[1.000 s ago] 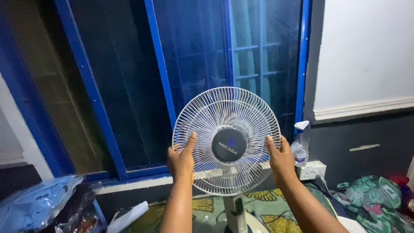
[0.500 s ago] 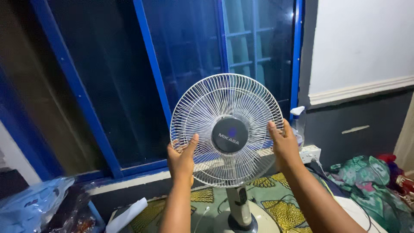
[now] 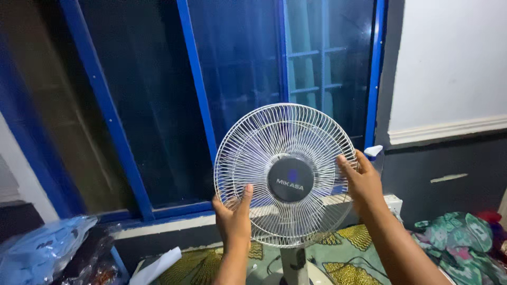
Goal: The person assembles a standing fan by attaching the front wire cage to the fan head. They align the cage with the fan blades and secure it using a white plastic tie, wrapping it around the neck of the fan stand and fastening it to hold the cage in place.
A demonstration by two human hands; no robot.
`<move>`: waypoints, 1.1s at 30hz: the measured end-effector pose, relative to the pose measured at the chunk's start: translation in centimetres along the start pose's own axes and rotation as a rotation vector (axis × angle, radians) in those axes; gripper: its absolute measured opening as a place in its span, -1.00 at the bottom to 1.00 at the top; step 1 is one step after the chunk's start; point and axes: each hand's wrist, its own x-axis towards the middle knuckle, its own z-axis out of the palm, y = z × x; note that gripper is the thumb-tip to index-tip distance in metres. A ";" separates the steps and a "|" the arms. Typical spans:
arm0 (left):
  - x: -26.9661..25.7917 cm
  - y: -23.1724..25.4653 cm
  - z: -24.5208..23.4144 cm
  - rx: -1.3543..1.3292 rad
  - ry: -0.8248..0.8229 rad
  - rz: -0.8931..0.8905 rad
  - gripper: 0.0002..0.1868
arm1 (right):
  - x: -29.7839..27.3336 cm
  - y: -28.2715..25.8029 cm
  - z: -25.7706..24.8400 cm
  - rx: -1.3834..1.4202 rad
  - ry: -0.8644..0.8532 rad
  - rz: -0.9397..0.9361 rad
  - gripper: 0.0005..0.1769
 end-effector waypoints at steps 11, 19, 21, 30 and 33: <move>0.2 -0.8 -0.9 0.097 -0.059 -0.006 0.21 | -0.7 -3.0 2.3 -0.297 0.046 -0.128 -0.52; -0.3 -0.4 -1.8 -0.148 -0.168 0.058 0.11 | -1.6 -3.2 2.8 -0.462 0.125 -0.225 -0.46; -0.4 -0.3 -2.0 -0.115 -0.152 0.037 0.08 | -1.6 -3.2 2.8 -0.543 0.123 -0.298 -0.47; -0.5 -0.8 -1.9 -0.084 -0.133 0.047 -0.03 | -0.3 -2.5 2.7 -0.653 0.131 -0.372 -0.33; -0.3 -0.4 -1.6 -0.022 -0.082 0.063 -0.01 | -0.6 -3.1 3.0 -0.629 0.160 -0.259 -0.28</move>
